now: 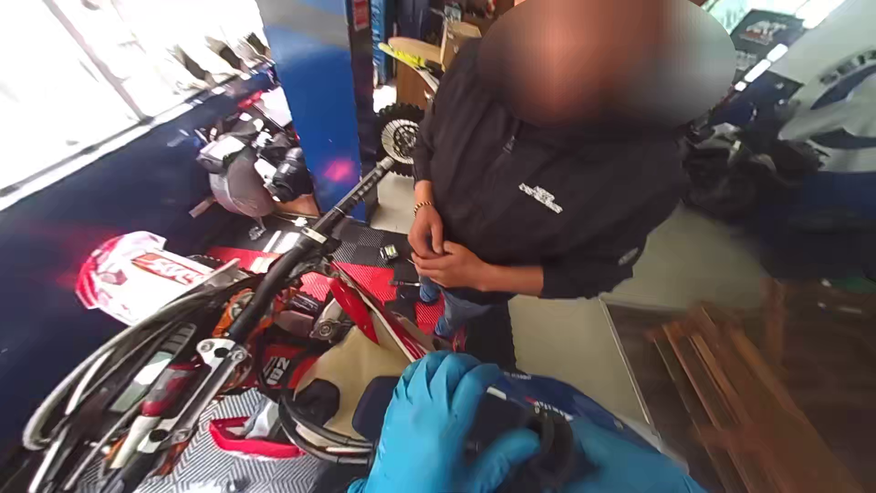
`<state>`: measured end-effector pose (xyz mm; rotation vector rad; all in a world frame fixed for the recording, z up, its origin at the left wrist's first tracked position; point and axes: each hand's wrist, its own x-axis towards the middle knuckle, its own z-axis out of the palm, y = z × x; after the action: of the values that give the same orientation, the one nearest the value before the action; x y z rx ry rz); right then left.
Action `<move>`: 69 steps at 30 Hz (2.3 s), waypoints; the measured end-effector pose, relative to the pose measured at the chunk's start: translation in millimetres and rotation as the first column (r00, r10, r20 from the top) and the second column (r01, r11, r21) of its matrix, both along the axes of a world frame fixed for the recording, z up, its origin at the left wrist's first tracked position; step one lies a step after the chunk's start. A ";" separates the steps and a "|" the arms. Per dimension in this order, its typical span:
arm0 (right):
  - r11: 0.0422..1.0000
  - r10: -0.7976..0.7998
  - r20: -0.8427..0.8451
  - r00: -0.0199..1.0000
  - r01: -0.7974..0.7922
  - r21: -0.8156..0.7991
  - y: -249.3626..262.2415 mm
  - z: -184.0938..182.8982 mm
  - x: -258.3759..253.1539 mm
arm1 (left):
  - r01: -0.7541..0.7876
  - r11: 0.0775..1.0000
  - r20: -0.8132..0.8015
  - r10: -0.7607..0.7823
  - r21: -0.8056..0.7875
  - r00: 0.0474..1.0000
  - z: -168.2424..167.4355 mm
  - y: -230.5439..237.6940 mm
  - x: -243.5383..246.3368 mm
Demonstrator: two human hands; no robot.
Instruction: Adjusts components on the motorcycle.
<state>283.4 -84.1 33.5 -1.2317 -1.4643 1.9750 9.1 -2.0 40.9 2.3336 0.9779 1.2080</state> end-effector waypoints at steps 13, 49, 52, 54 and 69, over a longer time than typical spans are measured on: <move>0.959 -0.121 -0.132 0.984 0.082 -0.270 -2.7 11.8 -5.4 | 0.077 0.992 -0.130 -0.090 -0.101 0.987 -31.3 -38.0 19.2; 0.888 -0.156 -0.199 0.968 0.049 -0.457 4.3 16.0 3.1 | 0.142 0.990 -0.227 -0.136 0.010 0.964 -34.4 -14.5 38.6; 0.894 -0.169 -0.187 0.968 0.071 -0.443 2.8 16.4 1.2 | 0.088 0.995 -0.211 -0.078 0.036 0.974 -37.2 -17.9 42.6; 0.894 -0.188 -0.174 0.967 0.096 -0.437 1.5 15.6 0.2 | 0.074 0.997 -0.183 -0.073 -0.001 0.980 -37.8 -20.2 44.7; 0.889 -0.287 -0.083 0.954 0.233 -0.395 -12.8 4.1 -17.9 | 0.092 0.992 -0.194 -0.108 -0.085 0.975 -45.2 -33.5 52.4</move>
<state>265.5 -96.9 37.6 -1.3303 -0.8149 2.1651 61.6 -35.5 -4.3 2.4458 0.9381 0.8980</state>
